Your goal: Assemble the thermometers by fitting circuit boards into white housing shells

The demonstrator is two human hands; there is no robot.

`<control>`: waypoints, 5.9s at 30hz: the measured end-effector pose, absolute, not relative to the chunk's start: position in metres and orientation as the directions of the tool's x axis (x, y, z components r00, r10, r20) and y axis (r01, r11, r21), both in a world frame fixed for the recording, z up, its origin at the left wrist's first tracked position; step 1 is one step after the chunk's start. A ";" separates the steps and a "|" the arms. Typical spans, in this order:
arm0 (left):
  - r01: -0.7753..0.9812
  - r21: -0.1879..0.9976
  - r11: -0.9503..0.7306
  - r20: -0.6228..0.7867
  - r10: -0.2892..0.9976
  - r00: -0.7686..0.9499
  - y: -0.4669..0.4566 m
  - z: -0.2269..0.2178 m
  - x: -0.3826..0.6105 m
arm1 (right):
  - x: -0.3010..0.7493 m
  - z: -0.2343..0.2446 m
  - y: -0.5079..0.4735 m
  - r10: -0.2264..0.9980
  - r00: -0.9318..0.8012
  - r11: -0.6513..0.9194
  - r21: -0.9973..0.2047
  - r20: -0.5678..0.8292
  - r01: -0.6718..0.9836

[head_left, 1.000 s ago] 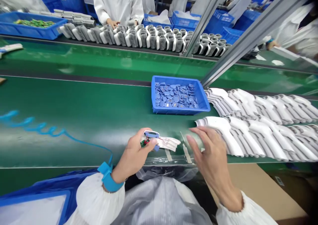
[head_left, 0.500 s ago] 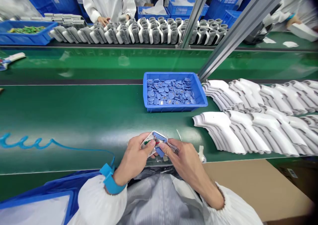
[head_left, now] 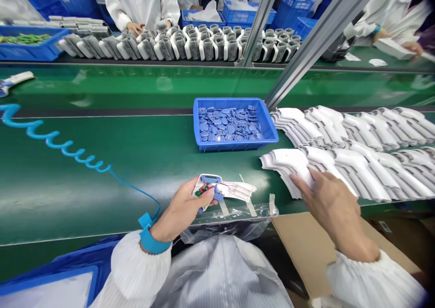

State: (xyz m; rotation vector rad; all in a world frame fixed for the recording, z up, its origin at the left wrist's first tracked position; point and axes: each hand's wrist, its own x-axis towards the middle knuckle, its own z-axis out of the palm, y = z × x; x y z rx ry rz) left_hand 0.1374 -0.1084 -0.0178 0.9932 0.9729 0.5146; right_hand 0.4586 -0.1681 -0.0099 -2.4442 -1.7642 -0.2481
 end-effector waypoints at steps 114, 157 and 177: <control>0.905 0.421 -0.064 -0.100 0.988 0.116 -0.055 0.015 0.040 | 0.314 0.008 0.063 0.944 -0.130 0.082 -0.168 -0.303 0.982; 0.723 0.688 -0.063 0.201 0.974 -0.106 -0.102 -0.015 0.135 | 0.306 0.008 -0.125 0.954 -0.279 0.257 -0.783 0.111 0.567; 0.864 0.501 -0.041 0.215 0.973 -0.079 -0.077 -0.015 0.143 | 0.260 -0.026 -0.161 0.970 -0.056 0.202 -0.655 0.236 0.729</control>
